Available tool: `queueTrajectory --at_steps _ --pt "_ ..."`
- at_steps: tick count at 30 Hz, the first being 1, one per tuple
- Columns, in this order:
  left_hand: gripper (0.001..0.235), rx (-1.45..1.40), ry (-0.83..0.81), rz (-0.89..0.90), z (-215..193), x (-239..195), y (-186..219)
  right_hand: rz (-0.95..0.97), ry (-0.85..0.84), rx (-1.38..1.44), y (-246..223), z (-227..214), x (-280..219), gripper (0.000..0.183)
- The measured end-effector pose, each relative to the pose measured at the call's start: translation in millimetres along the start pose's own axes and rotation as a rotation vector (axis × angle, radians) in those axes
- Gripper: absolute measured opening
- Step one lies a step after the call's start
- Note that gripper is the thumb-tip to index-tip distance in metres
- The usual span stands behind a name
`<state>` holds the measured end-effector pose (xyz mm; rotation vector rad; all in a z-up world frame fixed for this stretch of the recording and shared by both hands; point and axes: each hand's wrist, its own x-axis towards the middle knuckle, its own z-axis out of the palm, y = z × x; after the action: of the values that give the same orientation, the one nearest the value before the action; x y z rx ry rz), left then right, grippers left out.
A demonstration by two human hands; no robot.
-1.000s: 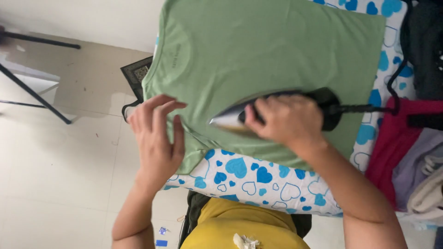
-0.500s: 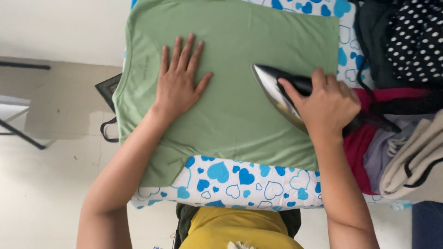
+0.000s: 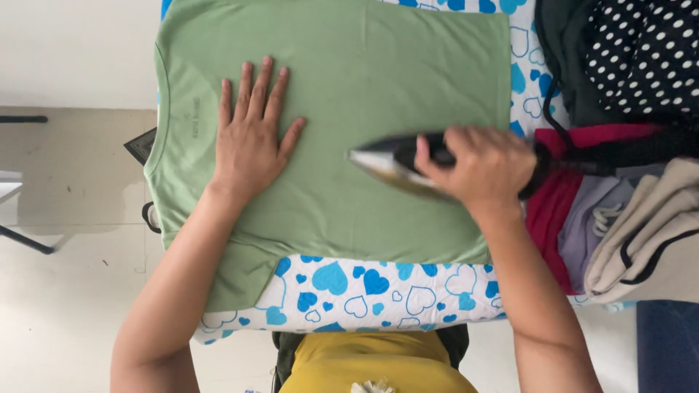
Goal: The person irons a green t-shirt on a heart-patterned ironing board. They smooth the shirt, iron the front and back, and fold it at the end.
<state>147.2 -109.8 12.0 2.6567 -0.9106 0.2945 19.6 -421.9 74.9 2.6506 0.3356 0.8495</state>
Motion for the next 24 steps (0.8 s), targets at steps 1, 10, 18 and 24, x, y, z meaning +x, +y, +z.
queueTrajectory --at_steps 1,10,18,24 --pt "0.066 -0.008 -0.009 -0.008 -0.1 -0.9 1.0 0.036 0.029 -0.035 2.8 8.3 3.2 0.055" --pt "0.07 -0.032 -0.039 -0.033 -8.8 -1.8 2.0 0.056 -0.134 0.127 -42.3 -80.2 -34.3 0.049" --pt "0.072 -0.021 -0.058 -0.022 -12.1 0.5 1.1 0.105 -0.111 0.003 -10.5 -31.0 -21.3 0.048" --pt "0.072 0.01 -0.043 -0.146 -14.1 -6.2 -19.4 0.098 -0.077 -0.008 -15.0 -36.2 -11.0 0.05"
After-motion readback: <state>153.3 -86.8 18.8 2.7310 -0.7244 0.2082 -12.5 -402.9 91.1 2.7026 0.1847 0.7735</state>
